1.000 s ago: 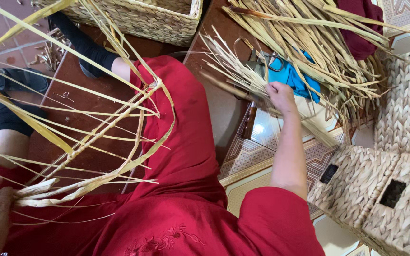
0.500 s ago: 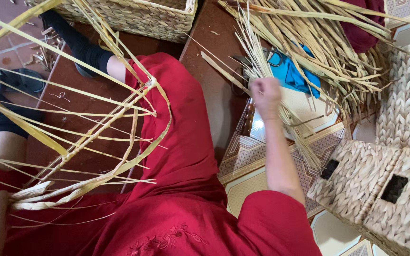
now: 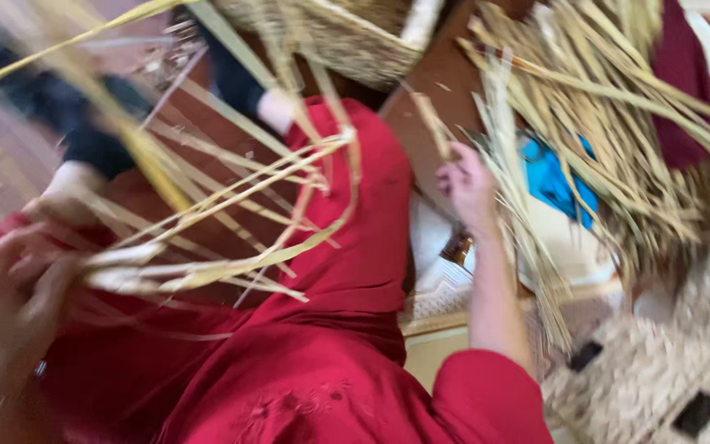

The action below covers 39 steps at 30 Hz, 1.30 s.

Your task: The person sits on the floor and weaves a basket using dried palm leaves. They interlace the leaves through a pre-formed frame, occasionally picking up additional leaves from a nearby pile and adjusting the structure.

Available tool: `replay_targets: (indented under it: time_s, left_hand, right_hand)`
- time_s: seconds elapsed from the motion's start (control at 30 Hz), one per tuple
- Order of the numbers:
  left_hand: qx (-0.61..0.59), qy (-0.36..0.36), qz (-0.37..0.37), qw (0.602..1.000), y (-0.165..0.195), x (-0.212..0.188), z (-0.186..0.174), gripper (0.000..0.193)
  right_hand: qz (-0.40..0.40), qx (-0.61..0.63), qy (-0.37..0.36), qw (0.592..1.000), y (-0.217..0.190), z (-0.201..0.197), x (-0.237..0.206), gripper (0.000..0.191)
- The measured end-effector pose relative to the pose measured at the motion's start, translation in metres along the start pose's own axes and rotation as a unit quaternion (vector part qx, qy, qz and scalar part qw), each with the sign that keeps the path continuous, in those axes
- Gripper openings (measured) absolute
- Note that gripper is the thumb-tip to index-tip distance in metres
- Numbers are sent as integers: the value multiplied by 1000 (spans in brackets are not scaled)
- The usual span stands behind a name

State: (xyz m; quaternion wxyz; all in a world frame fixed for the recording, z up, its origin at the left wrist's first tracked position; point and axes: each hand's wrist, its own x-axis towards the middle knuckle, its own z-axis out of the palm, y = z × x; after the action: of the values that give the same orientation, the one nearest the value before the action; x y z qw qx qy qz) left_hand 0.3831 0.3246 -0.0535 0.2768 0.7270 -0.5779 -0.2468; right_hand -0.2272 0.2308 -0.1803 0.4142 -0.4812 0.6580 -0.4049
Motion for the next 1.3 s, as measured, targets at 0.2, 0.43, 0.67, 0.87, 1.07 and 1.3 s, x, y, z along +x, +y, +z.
replay_targets:
  time_s: [0.2, 0.43, 0.67, 0.87, 1.07, 1.3]
  left_hand:
    - [-18, 16, 8, 1000, 51, 19, -3, 24]
    - [-92, 37, 109, 989, 32, 49, -9, 10]
    - [-105, 46, 169, 979, 18, 49, -15, 12]
    - [-130, 52, 204, 969, 12, 50, -18, 11]
    - [-154, 34, 185, 970, 12, 52, -23, 14]
    - [-156, 24, 190, 969, 15, 53, -25, 13]
  right_hand:
    - [-179, 73, 9, 981, -122, 28, -19, 11]
    - [-385, -84, -162, 905, -274, 164, -59, 12]
    - [-428, -190, -272, 841, -306, 292, -58, 6]
    - [-418, -211, -268, 842, -308, 319, -62, 8]
    - [-392, -257, -255, 846, -310, 322, -58, 20]
    - [-433, -248, -322, 804, -303, 342, -52, 25]
